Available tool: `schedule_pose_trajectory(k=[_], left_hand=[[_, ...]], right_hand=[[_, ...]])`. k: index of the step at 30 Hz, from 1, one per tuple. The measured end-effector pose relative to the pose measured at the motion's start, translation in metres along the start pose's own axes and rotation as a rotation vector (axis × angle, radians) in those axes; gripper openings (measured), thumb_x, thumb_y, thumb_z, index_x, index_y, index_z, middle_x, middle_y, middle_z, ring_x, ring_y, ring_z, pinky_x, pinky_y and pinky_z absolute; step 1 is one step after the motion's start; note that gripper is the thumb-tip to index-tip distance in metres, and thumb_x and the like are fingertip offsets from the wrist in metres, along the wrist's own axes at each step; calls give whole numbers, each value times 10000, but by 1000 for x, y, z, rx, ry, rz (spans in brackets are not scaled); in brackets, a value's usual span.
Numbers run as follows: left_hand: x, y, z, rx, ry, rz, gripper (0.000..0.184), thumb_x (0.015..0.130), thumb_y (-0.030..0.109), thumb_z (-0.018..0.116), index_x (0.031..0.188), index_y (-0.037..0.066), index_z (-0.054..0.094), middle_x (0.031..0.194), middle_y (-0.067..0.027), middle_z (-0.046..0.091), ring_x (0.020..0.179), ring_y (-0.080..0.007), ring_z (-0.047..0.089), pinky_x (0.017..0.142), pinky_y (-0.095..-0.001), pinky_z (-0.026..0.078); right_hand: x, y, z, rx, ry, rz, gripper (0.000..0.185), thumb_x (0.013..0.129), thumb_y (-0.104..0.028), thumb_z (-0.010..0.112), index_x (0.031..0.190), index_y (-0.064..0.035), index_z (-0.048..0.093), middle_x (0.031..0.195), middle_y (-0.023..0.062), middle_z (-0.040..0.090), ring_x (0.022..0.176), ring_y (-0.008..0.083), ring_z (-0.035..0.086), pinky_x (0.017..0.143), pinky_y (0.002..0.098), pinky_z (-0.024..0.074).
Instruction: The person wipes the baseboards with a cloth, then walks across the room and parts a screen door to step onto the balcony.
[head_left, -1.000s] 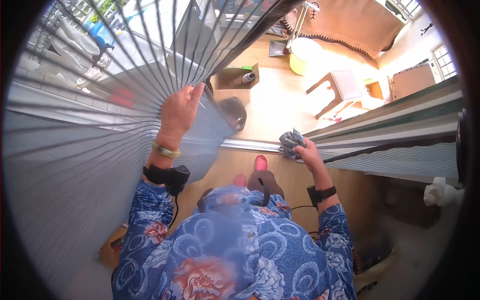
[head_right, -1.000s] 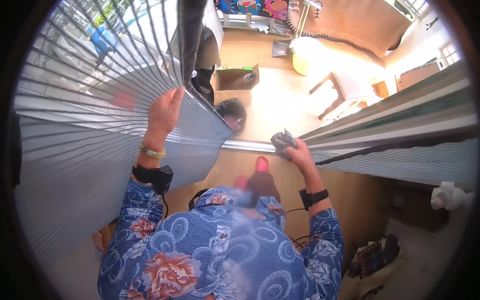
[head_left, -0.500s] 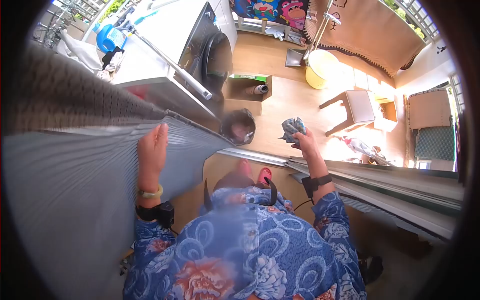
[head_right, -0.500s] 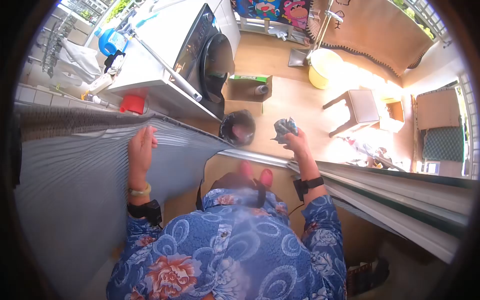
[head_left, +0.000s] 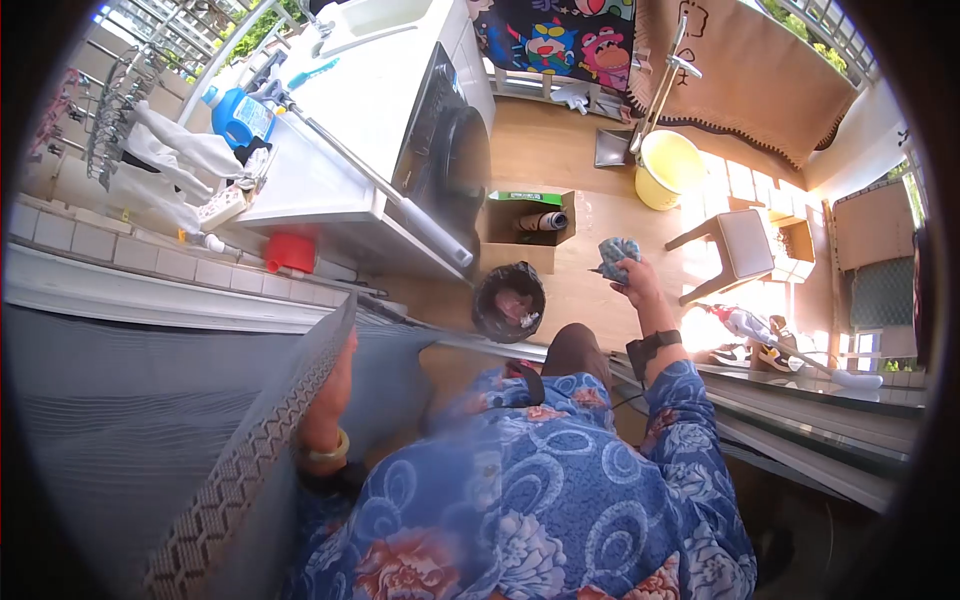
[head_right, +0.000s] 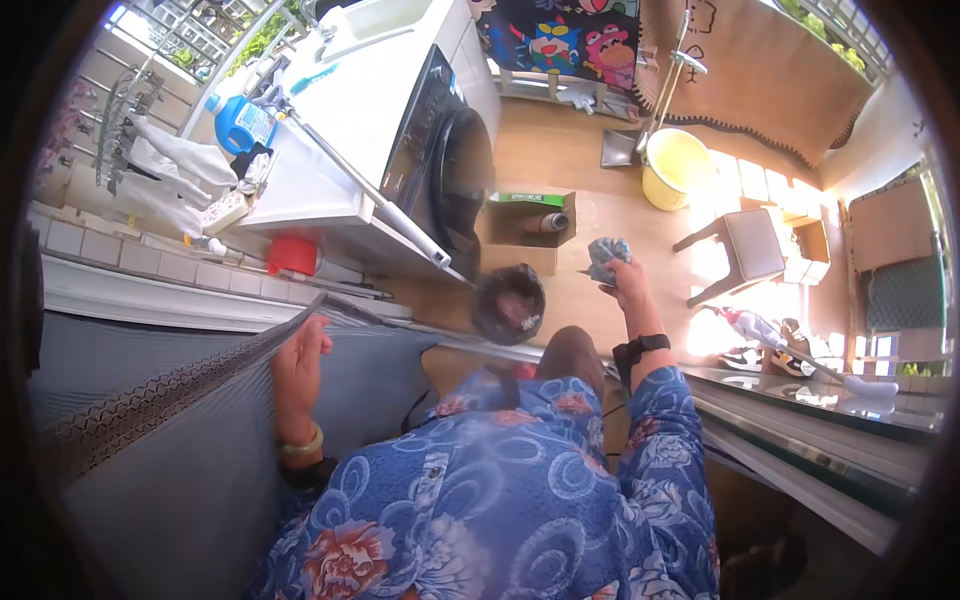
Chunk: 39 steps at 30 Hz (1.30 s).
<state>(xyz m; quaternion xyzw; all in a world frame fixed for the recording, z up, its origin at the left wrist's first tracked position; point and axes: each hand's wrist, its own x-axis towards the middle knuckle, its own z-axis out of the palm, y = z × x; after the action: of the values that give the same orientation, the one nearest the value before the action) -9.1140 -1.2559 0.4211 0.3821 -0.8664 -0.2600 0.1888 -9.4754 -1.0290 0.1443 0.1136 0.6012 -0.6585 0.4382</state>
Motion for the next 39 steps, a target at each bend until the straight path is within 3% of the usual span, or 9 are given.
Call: schedule_pose_trajectory(k=[14, 17, 21, 23, 26, 29, 32, 34, 39], left_hand=[[2, -7, -17, 147, 284, -284, 181, 837, 148, 564, 893, -21, 597, 702, -12, 543, 676, -65, 504, 626, -207, 414], [1, 0, -2, 306, 398, -371, 168, 821, 136, 579, 867, -24, 605, 724, -41, 578, 696, -119, 536, 651, -255, 434], [0, 12, 27, 596, 443, -283, 159, 793, 112, 598, 858, -34, 605, 801, -85, 613, 736, -199, 562, 695, -320, 439], [-1, 9, 41, 592, 518, -304, 159, 781, 100, 604, 851, -42, 603, 836, -102, 619, 757, -225, 566, 717, -341, 436], [9, 21, 66, 402, 663, -488, 148, 785, 76, 588, 874, -42, 600, 830, -111, 613, 768, -203, 566, 719, -326, 441], [5, 8, 81, 75, 799, -573, 273, 770, 56, 597, 1013, -45, 523, 942, -134, 567, 787, -202, 566, 711, -318, 452], [15, 38, 119, 298, 852, -724, 393, 772, 48, 598, 1108, -18, 405, 949, -128, 531, 857, -220, 551, 714, -334, 458], [-7, 19, 144, 243, 879, -843, 438, 760, 58, 615, 1117, 2, 366, 989, -122, 500, 857, -220, 548, 706, -343, 465], [4, 36, 181, -142, 836, -1353, 542, 727, 119, 667, 1146, 11, 339, 1092, -135, 457, 909, -244, 541, 730, -375, 470]], right_hand=[[166, -116, 0, 87, 85, 54, 362, 718, -72, 529, 1069, -65, 439, 910, 115, 557, 757, 271, 572, 581, 387, 472], [212, -140, -35, 164, 138, 41, 359, 724, -73, 522, 1071, -61, 436, 905, 131, 550, 737, 279, 568, 549, 370, 472], [259, -167, -123, 228, 283, 44, 384, 703, -73, 536, 1074, -44, 437, 862, 143, 552, 675, 286, 562, 514, 344, 473], [267, -159, -197, 125, 262, 12, 365, 665, -80, 625, 1005, -67, 493, 861, 140, 578, 760, 294, 571, 605, 370, 473], [265, -152, -283, 74, 193, -87, 354, 675, -108, 632, 1008, -109, 513, 913, 103, 591, 833, 271, 570, 639, 372, 467], [239, -187, -289, 143, 422, 31, 330, 732, -148, 546, 1059, -148, 502, 1001, 72, 562, 873, 241, 554, 635, 374, 470], [273, -195, -333, 72, 521, 140, 377, 748, -143, 503, 1124, -140, 467, 1051, 92, 526, 883, 239, 543, 644, 365, 478], [299, -202, -352, -32, 552, 231, 390, 741, -125, 508, 1127, -128, 461, 1055, 92, 520, 891, 240, 541, 649, 362, 482], [312, -224, -286, 47, 328, 214, 443, 704, -86, 556, 1133, -84, 445, 1002, 116, 506, 873, 270, 525, 639, 355, 495]])
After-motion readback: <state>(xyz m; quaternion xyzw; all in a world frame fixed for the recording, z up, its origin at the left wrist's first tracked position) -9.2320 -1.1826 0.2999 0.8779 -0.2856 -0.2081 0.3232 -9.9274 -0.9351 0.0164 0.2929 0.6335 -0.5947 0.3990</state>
